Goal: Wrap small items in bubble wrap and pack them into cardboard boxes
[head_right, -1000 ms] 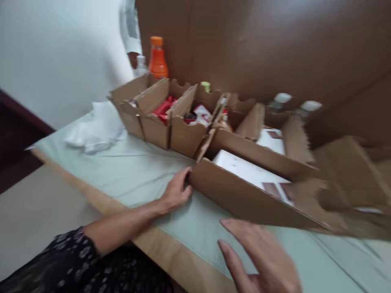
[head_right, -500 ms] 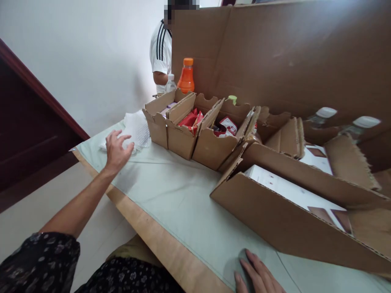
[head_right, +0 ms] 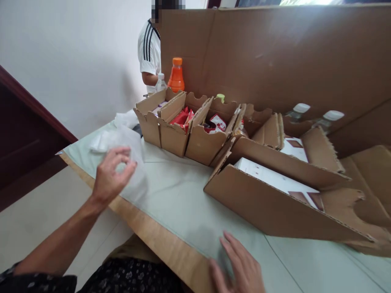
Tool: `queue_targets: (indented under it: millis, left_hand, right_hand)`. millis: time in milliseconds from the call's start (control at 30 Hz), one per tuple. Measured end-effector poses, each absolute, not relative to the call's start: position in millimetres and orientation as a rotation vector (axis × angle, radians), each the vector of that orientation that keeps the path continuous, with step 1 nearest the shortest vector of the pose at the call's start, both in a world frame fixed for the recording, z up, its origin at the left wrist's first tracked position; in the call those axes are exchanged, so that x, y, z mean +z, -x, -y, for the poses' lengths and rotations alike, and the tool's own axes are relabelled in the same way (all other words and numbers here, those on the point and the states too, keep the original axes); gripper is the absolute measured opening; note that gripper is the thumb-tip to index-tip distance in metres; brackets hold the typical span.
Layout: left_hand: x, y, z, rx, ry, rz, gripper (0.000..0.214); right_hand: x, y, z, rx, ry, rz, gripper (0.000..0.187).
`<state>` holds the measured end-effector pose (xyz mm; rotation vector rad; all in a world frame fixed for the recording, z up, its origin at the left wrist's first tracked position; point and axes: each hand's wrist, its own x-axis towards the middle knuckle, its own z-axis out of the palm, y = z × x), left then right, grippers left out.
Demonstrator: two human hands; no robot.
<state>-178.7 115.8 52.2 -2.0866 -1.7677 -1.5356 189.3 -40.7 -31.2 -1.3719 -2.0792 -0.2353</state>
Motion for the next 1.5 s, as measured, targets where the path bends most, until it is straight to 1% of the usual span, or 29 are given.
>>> queue_targets:
  millis: [33,100,133,167,200,267,300,333,367,400,467,533,567,633,700,733,833,867,933,1000,1067,1133,1167,1233,1300,1367,1433,1500]
  left_hand:
    - [51.4,159.6,-93.5,-1.605,2.211,1.757,0.016]
    - [49.2,120.4,-54.1,-1.724,2.458,1.812,0.016]
    - [48.5,102.6,-37.8,-1.765,2.616,1.829,0.015]
    - [48.2,87.5,-24.2,-1.782,2.799,1.806,0.015]
    - [48.2,75.9,-13.7,-1.77,2.986,1.728,0.013]
    - [47.5,65.0,-3.5,-1.674,3.216,1.462,0.014]
    - [45.7,65.6,-4.0,-1.611,3.201,1.344,0.018]
    - [42.2,69.6,-8.0,-1.537,3.118,1.272,0.023]
    - [36.7,76.1,-15.0,-1.45,3.0,1.25,0.028]
    - [29.0,84.1,-24.2,-1.349,2.888,1.263,0.034]
    - [7.9,100.4,-45.5,-1.117,2.752,1.363,0.048]
    - [-16.5,111.9,-62.9,-0.911,2.753,1.473,0.056]
    - [-27.6,114.6,-67.8,-0.838,2.794,1.492,0.054]
    - [-43.3,114.7,-67.9,-0.778,2.869,1.478,0.039]
    - [-47.0,109.7,-59.5,-0.811,2.898,1.448,0.024]
    - [-44.7,106.5,-54.9,-0.849,2.891,1.45,0.021]
    - [-30.8,99.7,-51.8,-0.928,2.848,1.525,0.021]
    - [-26.2,99.7,-54.6,-0.916,2.842,1.562,0.019]
    - [-19.0,103.1,-62.4,-0.833,2.831,1.627,0.019]
    - [-13.6,108.2,-66.8,-0.766,2.771,1.657,0.025]
    - [-8.2,110.0,-63.7,-0.812,2.668,1.631,0.035]
    - [-3.4,104.6,-54.4,-0.92,2.622,1.545,0.038]
    - [-2.1,99.2,-49.2,-0.969,2.645,1.479,0.039]
    - [-3.4,85.0,-41.4,-0.993,2.777,1.322,0.038]
    - [-10.2,71.0,-39.6,-0.903,2.934,1.208,0.031]
    - [-19.4,61.4,-43.1,-0.774,3.014,1.21,0.024]
    - [-26.4,57.2,-48.7,-0.718,3.017,1.259,0.022]
    - [-29.0,57.0,-53.4,-0.722,3.003,1.273,0.023]
  right_hand:
    - [-23.4,-168.6,39.3,-0.163,1.341,2.06,0.058]
    - [-11.9,-128.1,35.4,0.011,1.287,2.061,0.088]
    - [-9.0,-111.8,33.1,0.097,1.262,2.039,0.097]
    - [-8.1,-100.2,30.9,0.182,1.273,1.976,0.096]
    - [-9.0,-94.1,29.2,0.269,1.316,1.866,0.089]
    - [-13.7,-99.4,28.8,0.417,1.462,1.544,0.063]
    - [-16.4,-109.6,30.8,0.472,1.529,1.366,0.051]
    - [-19.0,-123.3,34.4,0.519,1.578,1.211,0.044]
    - [-21.1,-139.3,39.6,0.563,1.612,1.085,0.041]
    - [-22.6,-156.1,46.2,0.606,1.634,0.984,0.043]
    - [-24.3,-187.9,62.3,0.706,1.671,0.841,0.054]
    - [-24.2,-212.3,78.9,0.778,1.719,0.758,0.065]
    - [-23.5,-220.7,86.1,0.787,1.743,0.742,0.069]
    - [-20.7,-230.2,96.5,0.754,1.794,0.754,0.076]
    - [-16.6,-231.8,100.5,0.654,1.854,0.808,0.078]
    - [-14.6,-230.8,100.0,0.592,1.888,0.846,0.076]
    - [-11.5,-228.9,92.0,0.419,1.986,0.969,0.067]
    - [-11.9,-230.5,88.8,0.386,2.016,0.999,0.067]
    - [-14.4,-238.4,84.6,0.328,2.065,1.044,0.072]
    - [-17.1,-249.8,85.4,0.196,2.098,1.084,0.079]
    - [-16.9,-256.2,89.9,-0.043,2.1,1.123,0.076]
    - [-12.6,-248.1,93.3,-0.249,2.05,1.224,0.065]
    - [-9.5,-237.1,92.6,-0.29,2.005,1.31,0.059]
    - [-4.3,-204.9,84.1,-0.22,1.883,1.562,0.053]
    - [-4.1,-171.2,68.4,-0.024,1.763,1.859,0.048]
    - [-10.1,-153.5,54.7,0.165,1.692,2.083,0.042]
    - [-20.0,-162.1,53.5,0.249,1.736,2.115,0.04]
    - [-29.6,-195.2,68.4,0.202,1.896,1.959,0.04]
